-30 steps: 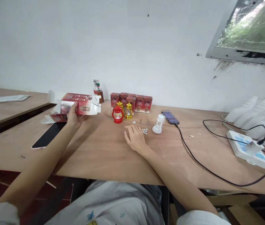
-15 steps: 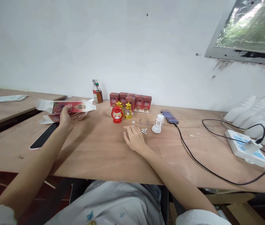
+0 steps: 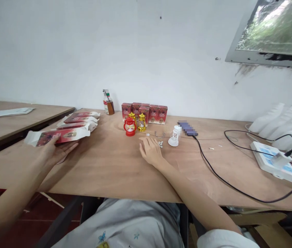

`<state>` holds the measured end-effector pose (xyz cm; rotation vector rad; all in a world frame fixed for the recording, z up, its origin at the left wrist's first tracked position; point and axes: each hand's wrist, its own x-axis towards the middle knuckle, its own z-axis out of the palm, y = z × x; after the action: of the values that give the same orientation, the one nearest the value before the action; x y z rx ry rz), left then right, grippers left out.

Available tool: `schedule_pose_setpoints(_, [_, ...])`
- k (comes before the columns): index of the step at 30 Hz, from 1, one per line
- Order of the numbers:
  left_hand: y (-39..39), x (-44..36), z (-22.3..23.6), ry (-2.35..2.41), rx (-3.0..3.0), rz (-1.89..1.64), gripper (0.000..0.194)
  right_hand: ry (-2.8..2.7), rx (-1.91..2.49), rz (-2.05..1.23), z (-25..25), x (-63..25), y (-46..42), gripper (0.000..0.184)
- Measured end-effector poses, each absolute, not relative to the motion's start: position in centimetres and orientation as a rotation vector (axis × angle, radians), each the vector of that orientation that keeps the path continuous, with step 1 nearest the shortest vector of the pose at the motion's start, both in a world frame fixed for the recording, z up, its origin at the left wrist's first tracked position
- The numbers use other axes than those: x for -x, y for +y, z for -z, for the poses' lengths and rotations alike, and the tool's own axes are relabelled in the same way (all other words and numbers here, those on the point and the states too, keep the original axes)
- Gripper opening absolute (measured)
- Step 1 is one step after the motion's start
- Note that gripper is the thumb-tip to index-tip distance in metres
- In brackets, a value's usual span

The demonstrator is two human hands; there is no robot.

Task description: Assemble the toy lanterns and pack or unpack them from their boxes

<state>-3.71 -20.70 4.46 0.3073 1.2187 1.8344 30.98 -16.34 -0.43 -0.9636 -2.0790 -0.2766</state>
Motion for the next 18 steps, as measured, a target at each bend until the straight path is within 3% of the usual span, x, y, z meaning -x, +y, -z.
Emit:
schedule_pose_setpoints(12, [-20.4,4.6,-5.2,1.149,-0.252,-1.696,0.023,-1.783,1.059,0.528,-0.4,-33.4,-14.9,0.028])
schedule_pose_setpoints(18, [-18.5,7.9,-5.2,1.371,-0.354,-1.563,0.017,-1.438,1.282,0.494,-0.7,-35.9,-13.2,0.041])
